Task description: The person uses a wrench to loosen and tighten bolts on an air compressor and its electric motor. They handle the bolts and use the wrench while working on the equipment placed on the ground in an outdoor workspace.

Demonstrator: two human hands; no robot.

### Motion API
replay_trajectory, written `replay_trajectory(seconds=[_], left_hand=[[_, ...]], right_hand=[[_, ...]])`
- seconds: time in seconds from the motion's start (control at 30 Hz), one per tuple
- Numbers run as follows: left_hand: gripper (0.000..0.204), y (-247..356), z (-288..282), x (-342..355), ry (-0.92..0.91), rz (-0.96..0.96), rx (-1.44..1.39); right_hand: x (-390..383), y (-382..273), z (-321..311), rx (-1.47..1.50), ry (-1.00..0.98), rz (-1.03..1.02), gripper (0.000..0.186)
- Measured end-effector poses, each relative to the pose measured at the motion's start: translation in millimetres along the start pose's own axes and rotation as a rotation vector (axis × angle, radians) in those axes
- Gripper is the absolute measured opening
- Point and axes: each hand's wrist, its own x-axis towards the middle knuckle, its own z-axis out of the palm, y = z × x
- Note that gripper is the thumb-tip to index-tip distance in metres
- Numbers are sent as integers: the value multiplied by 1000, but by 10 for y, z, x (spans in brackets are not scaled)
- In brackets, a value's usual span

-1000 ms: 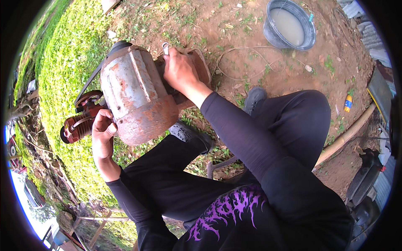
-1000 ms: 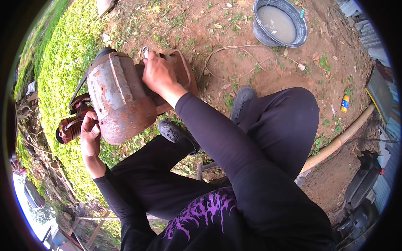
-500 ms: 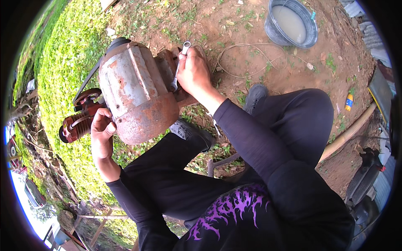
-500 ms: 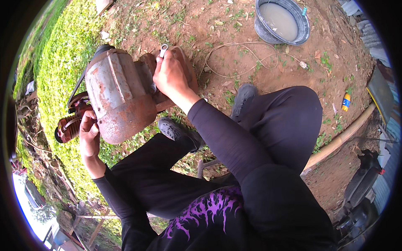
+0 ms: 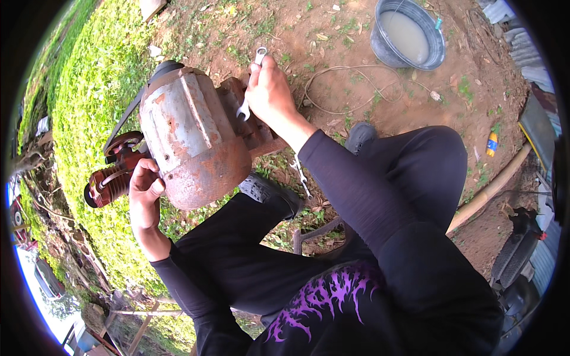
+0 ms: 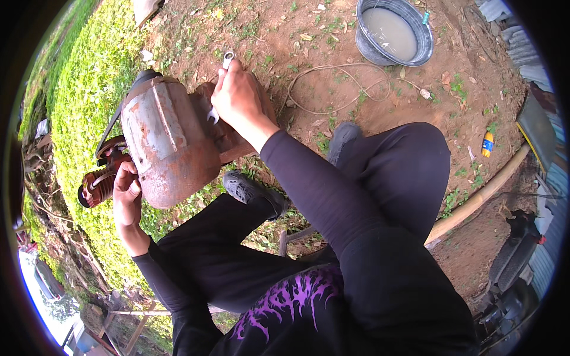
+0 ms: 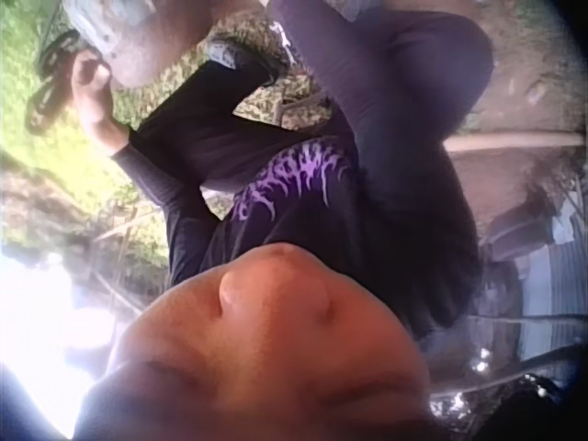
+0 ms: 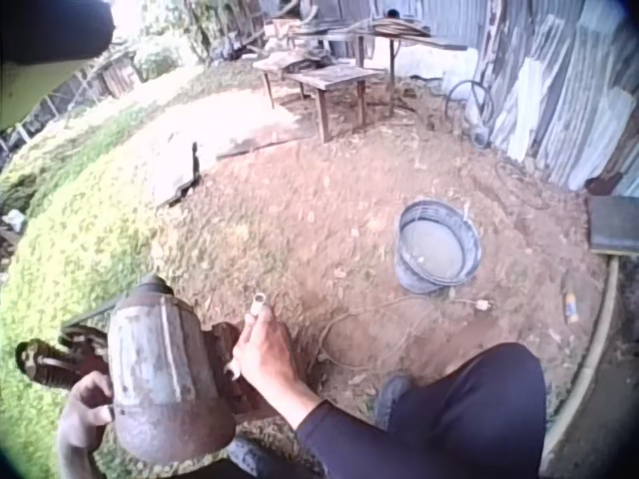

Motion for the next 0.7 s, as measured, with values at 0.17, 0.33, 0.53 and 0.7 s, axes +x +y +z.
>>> replay_trajectory(seconds=[0.17,0.33,0.53,0.7], left_hand=[[46,7,33,11,-1,7,-10],[46,3,-1,5,21,-9,12],[46,-13,25,1,19,5,-9],[44,-25,-36,-14,28,-3,12]], right_hand=[[-281,69,66,-47,47,-41,21],[-272,97,218,-66,27,-19,24],[188,159,-92,-77,114,113,26],[37,48,-423,107,-161,333,32]])
